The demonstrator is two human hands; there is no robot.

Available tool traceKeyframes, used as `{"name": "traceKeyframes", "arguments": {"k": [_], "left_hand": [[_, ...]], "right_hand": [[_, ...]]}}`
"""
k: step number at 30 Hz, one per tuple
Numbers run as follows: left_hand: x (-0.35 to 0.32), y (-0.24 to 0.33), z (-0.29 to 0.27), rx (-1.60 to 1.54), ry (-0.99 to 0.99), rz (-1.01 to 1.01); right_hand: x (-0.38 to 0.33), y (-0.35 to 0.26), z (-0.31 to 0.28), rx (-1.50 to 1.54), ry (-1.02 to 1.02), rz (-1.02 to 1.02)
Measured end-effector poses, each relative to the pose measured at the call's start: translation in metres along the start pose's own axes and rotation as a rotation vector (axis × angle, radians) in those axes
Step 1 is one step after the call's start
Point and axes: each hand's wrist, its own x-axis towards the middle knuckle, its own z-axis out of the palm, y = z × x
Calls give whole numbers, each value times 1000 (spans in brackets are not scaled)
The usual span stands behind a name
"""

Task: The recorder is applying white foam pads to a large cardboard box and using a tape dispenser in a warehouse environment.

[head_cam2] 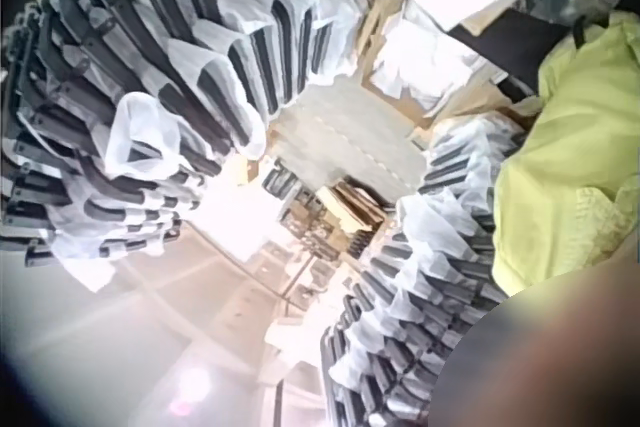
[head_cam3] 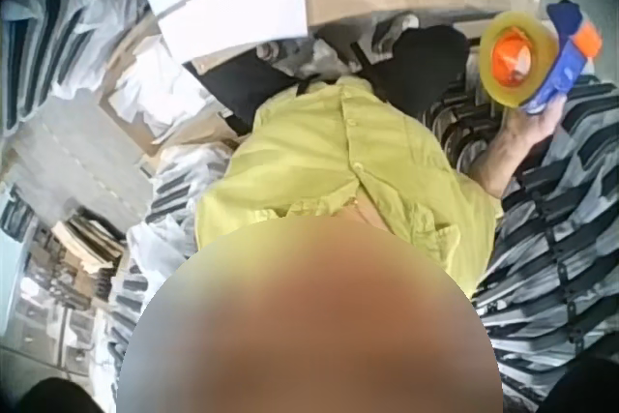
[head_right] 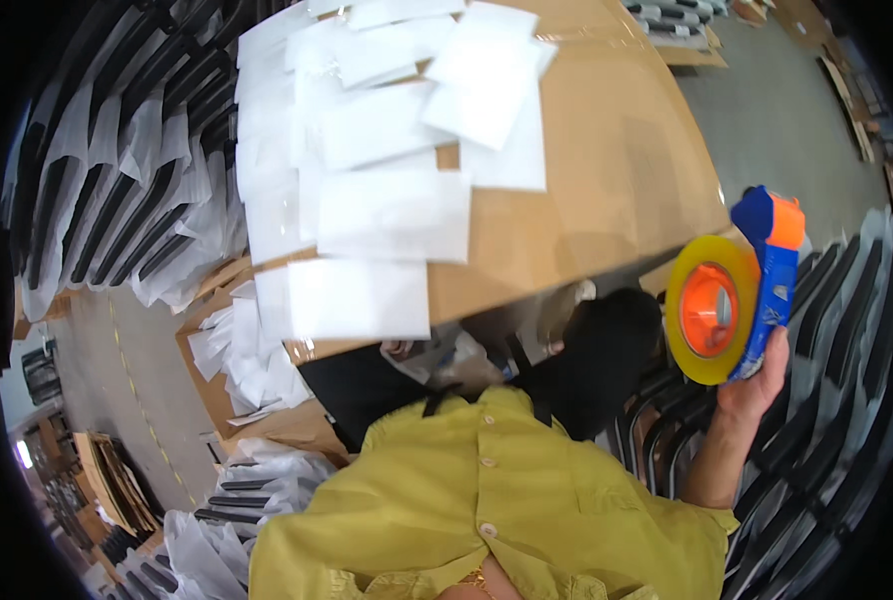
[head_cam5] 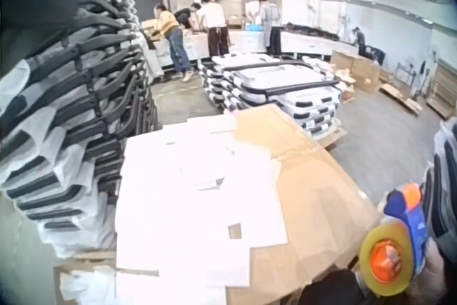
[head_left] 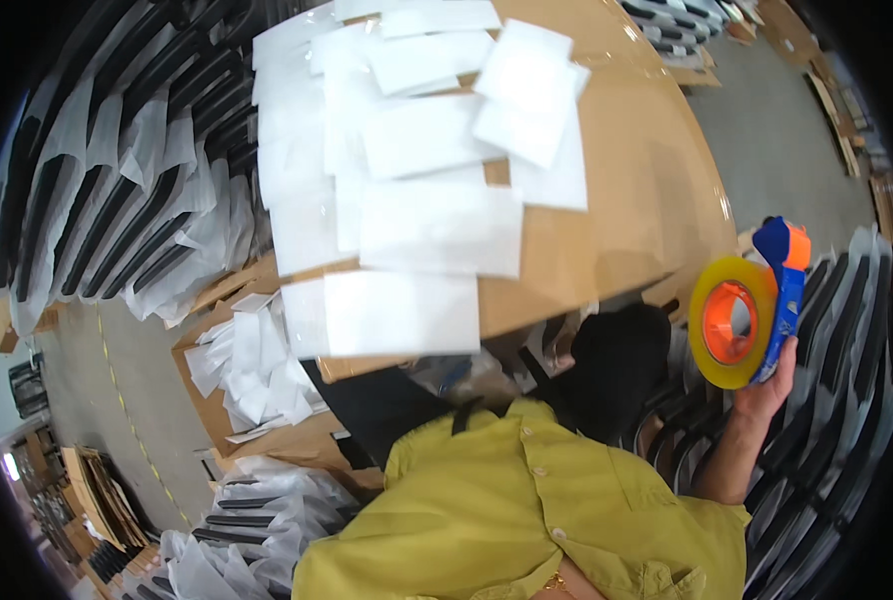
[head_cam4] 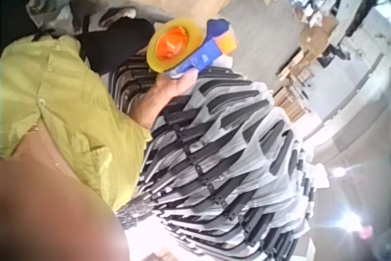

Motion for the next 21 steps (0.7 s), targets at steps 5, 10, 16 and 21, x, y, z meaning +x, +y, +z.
{"name": "traceKeyframes", "arguments": {"k": [5,10,16,21], "left_hand": [[-4,-29,29,-68,49,-60],[-24,-59,48,-104,111,-88],[-88,-104,43,-75,206,-89],[-92,-82,18,-8,248,-8]], "right_hand": [[48,-33,36,-113,-66,-54],[71,-30,67,-127,-194,-3],[42,-2,49,-45,-281,-36],[14,5,18,124,-184,3]]}}
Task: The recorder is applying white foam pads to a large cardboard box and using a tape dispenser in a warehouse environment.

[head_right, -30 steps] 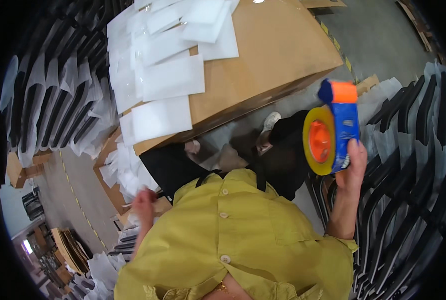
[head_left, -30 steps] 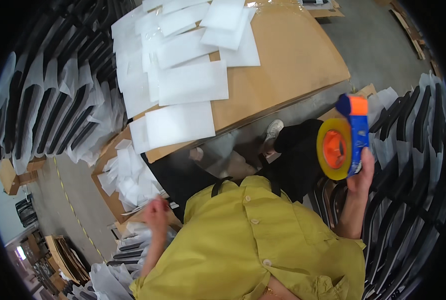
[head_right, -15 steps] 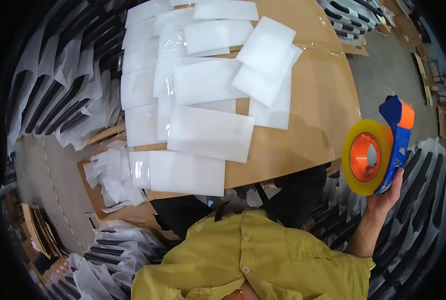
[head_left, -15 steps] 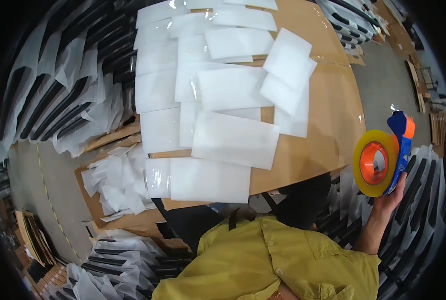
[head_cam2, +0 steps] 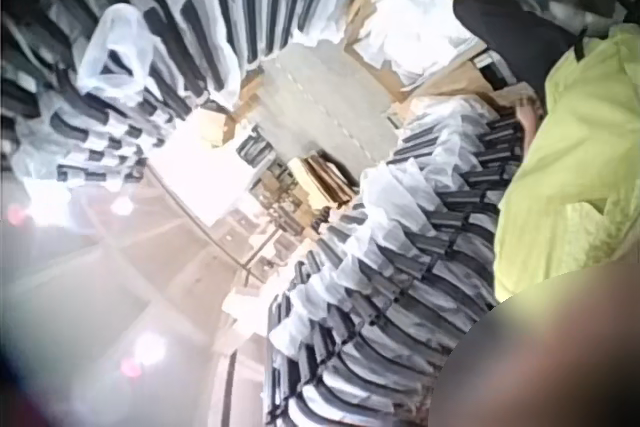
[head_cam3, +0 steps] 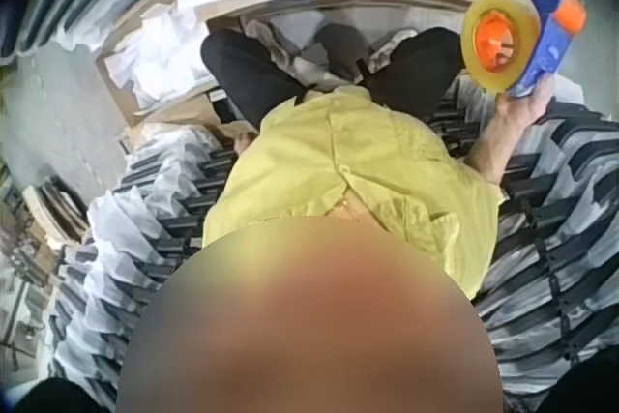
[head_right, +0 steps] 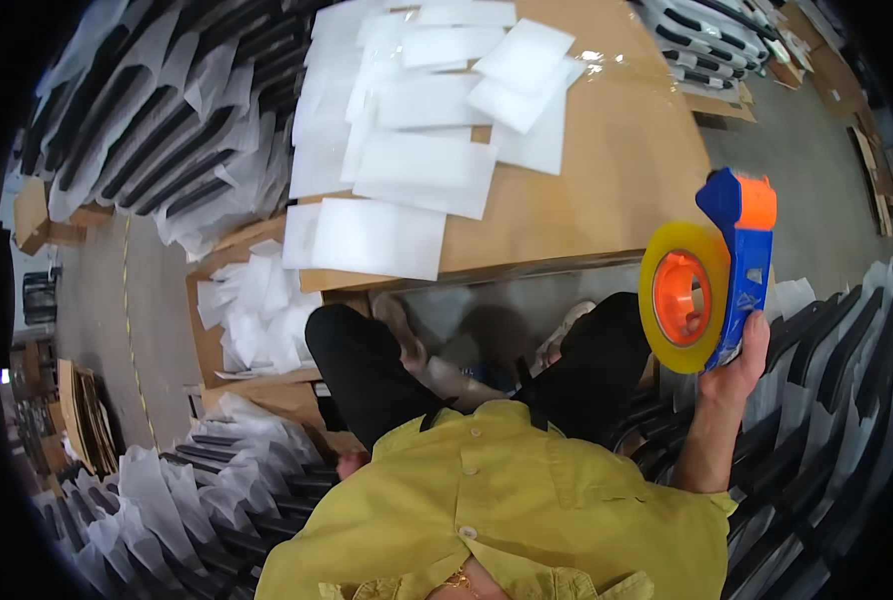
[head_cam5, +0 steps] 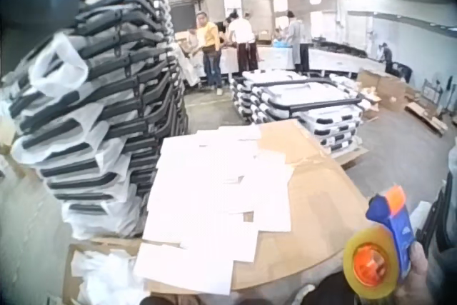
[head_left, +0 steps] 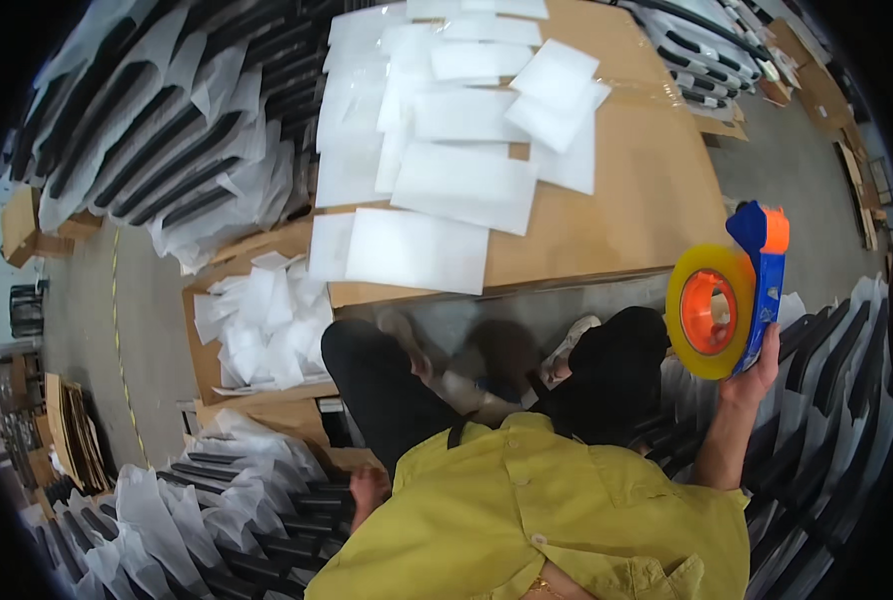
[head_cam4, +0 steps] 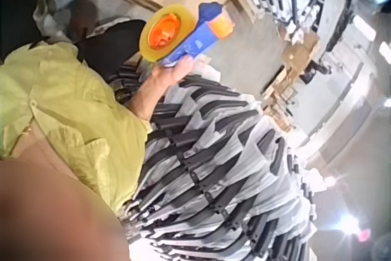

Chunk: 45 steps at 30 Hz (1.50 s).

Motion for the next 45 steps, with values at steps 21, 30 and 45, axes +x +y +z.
{"name": "traceKeyframes", "arguments": {"k": [21,30,45], "left_hand": [[88,62,60,-189,103,-229],[78,80,46,-47,142,-18],[24,84,328,870,-1385,935]], "right_hand": [[66,-12,40,-230,-215,68],[6,-17,9,-159,-101,-24],[12,-8,-60,-183,106,-126]]}}
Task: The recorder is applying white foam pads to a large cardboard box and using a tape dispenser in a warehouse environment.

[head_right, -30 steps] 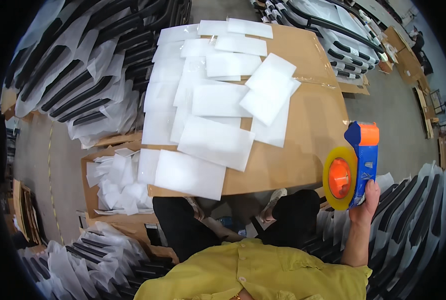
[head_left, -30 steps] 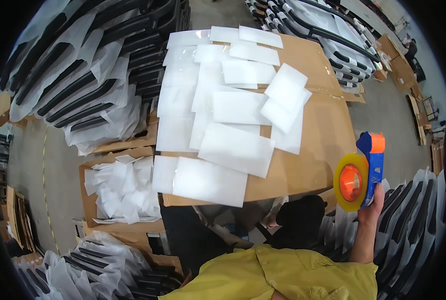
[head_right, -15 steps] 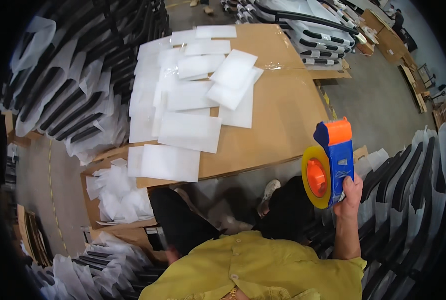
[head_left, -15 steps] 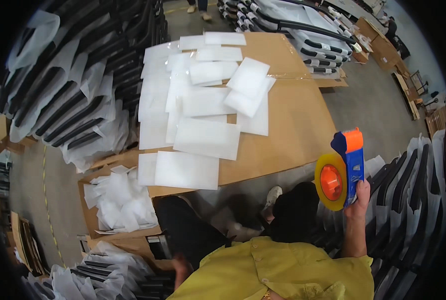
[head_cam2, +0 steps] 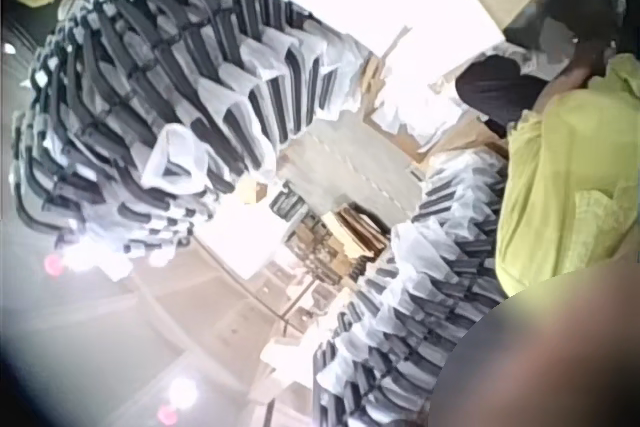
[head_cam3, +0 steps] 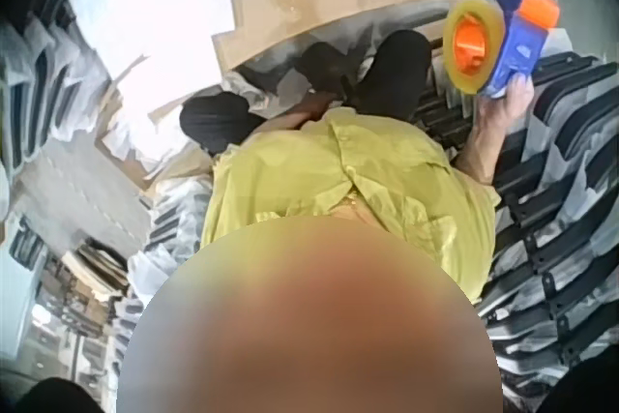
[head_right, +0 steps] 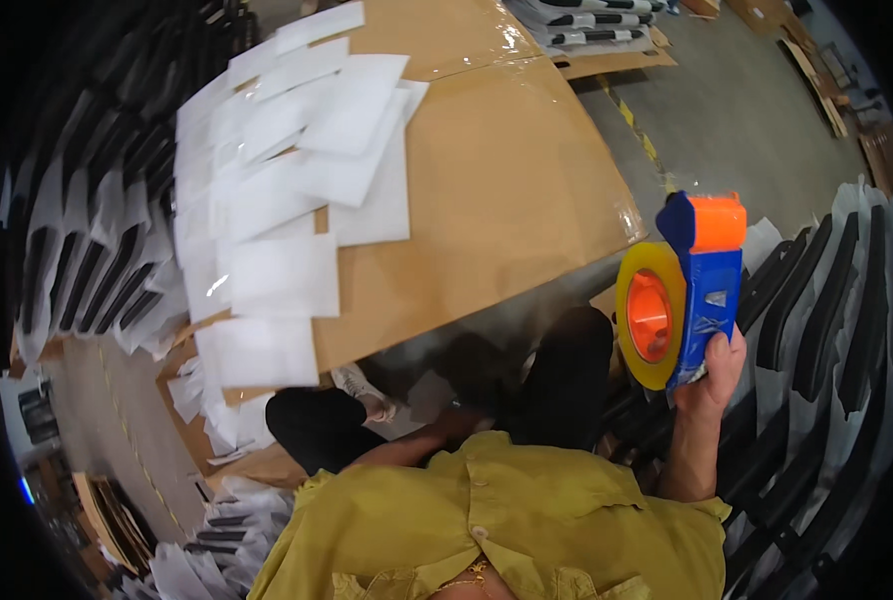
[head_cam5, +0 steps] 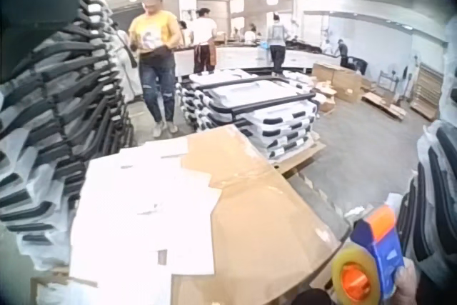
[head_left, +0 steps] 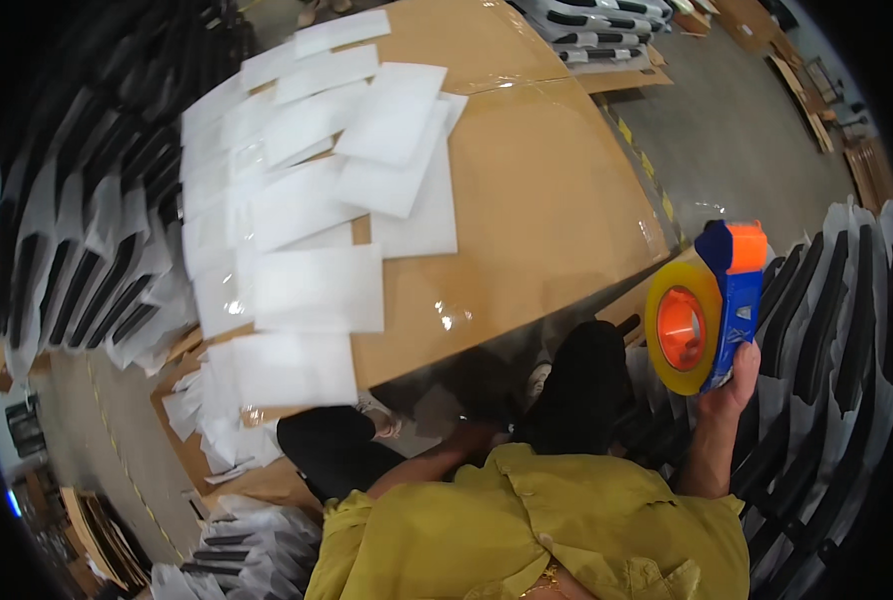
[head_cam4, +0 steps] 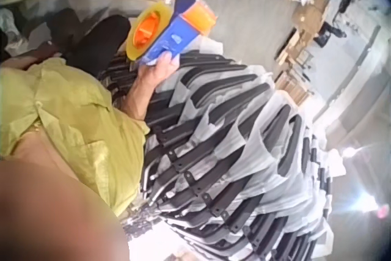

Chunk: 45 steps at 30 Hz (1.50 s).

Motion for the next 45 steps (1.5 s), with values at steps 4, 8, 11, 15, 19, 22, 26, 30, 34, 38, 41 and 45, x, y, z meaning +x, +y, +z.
{"name": "traceKeyframes", "arguments": {"k": [4,8,11,15,19,22,26,30,34,38,41,45], "left_hand": [[-1,29,-34,-131,-354,-279],[-24,11,-23,-384,-201,-195],[-46,-18,-4,-683,-86,-154],[-65,-61,22,-1021,114,-56],[-47,160,-238,-328,-98,101],[-31,200,-356,70,694,33],[20,155,-462,767,1018,-286],[31,142,-470,620,895,-475],[30,158,-464,741,994,-349],[28,184,-433,275,1138,70],[23,219,-367,-302,856,46],[35,206,-321,79,811,-10]], "right_hand": [[-1,-5,-1,-13,56,59],[-1,5,8,21,215,71],[-8,13,5,47,90,77],[-22,25,10,128,47,22],[-52,22,-16,180,-31,27],[-73,12,-9,167,38,-36],[-100,-6,2,262,65,22],[-126,-23,1,224,34,10],[-141,-24,-4,214,99,24],[-144,-26,-4,190,77,47],[-140,-19,-5,188,-1,25],[-136,-12,4,213,-101,52]]}}
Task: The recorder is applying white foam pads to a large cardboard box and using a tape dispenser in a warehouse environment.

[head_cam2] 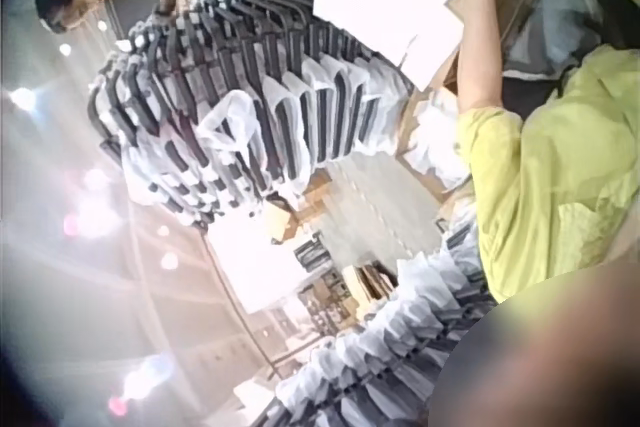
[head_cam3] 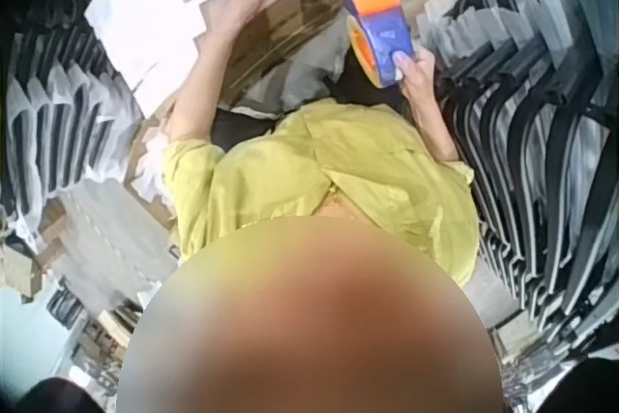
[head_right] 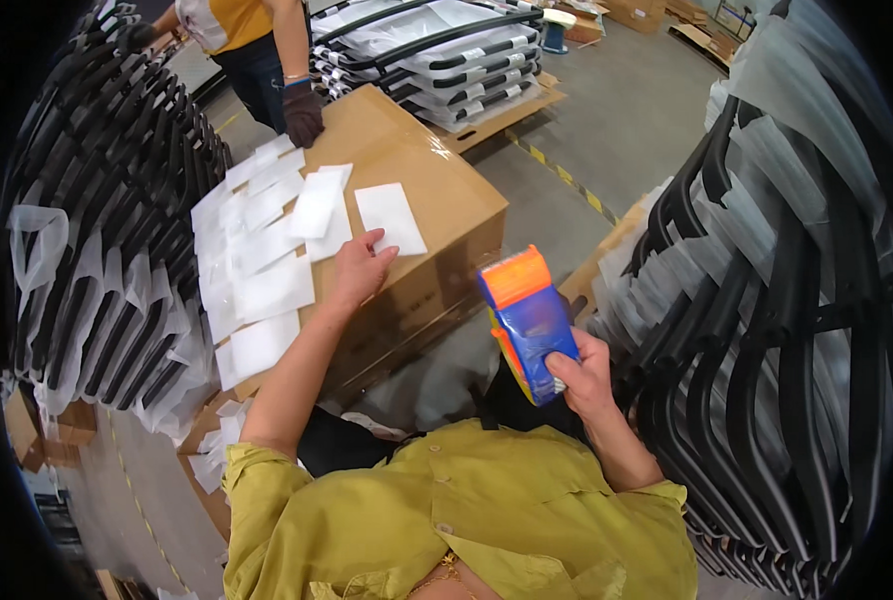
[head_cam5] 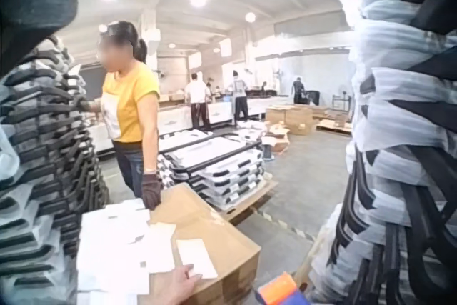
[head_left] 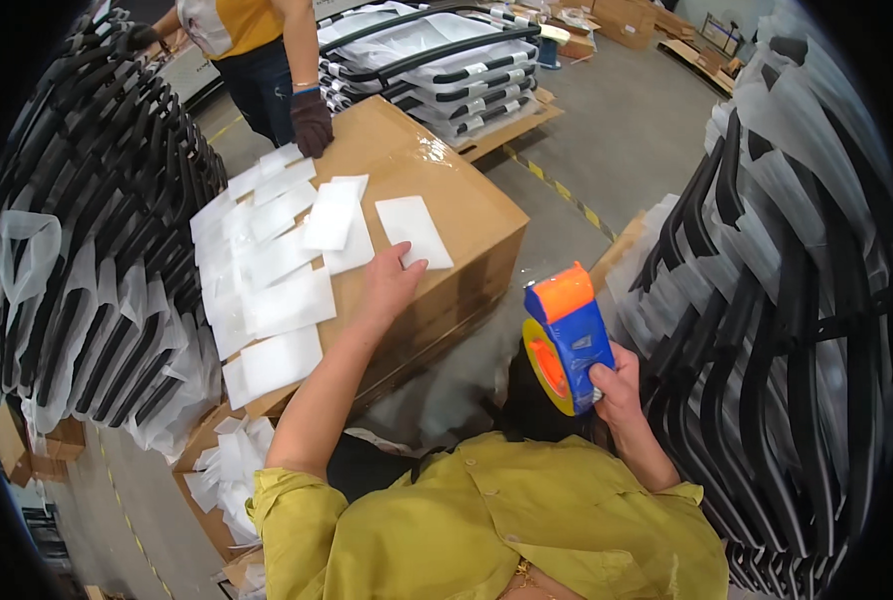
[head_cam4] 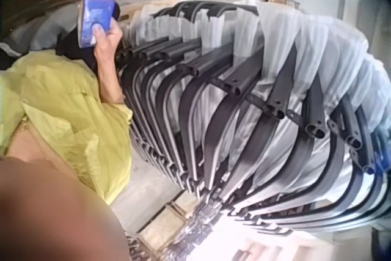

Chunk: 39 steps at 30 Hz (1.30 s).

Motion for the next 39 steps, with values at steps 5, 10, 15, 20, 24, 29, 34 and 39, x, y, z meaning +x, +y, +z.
{"name": "traceKeyframes", "arguments": {"k": [5,10,15,20,24,29,34,39], "left_hand": [[-16,13,6,370,12,183],[-23,85,-7,-513,-580,-228],[-28,86,-4,-681,-817,-305],[-22,75,-8,-523,-521,-124],[17,52,-41,-352,-344,-34],[46,38,-42,66,-184,103],[68,4,-16,285,170,356],[71,-11,-4,497,178,203]], "right_hand": [[-5,12,-12,-98,-92,42],[-3,12,-17,-177,-182,66],[10,12,-16,-316,-284,40],[21,8,3,-342,-240,175],[15,3,-2,-418,-247,279],[26,-1,17,-315,-188,376],[60,6,36,-323,-140,385],[85,26,38,-266,-164,456]]}}
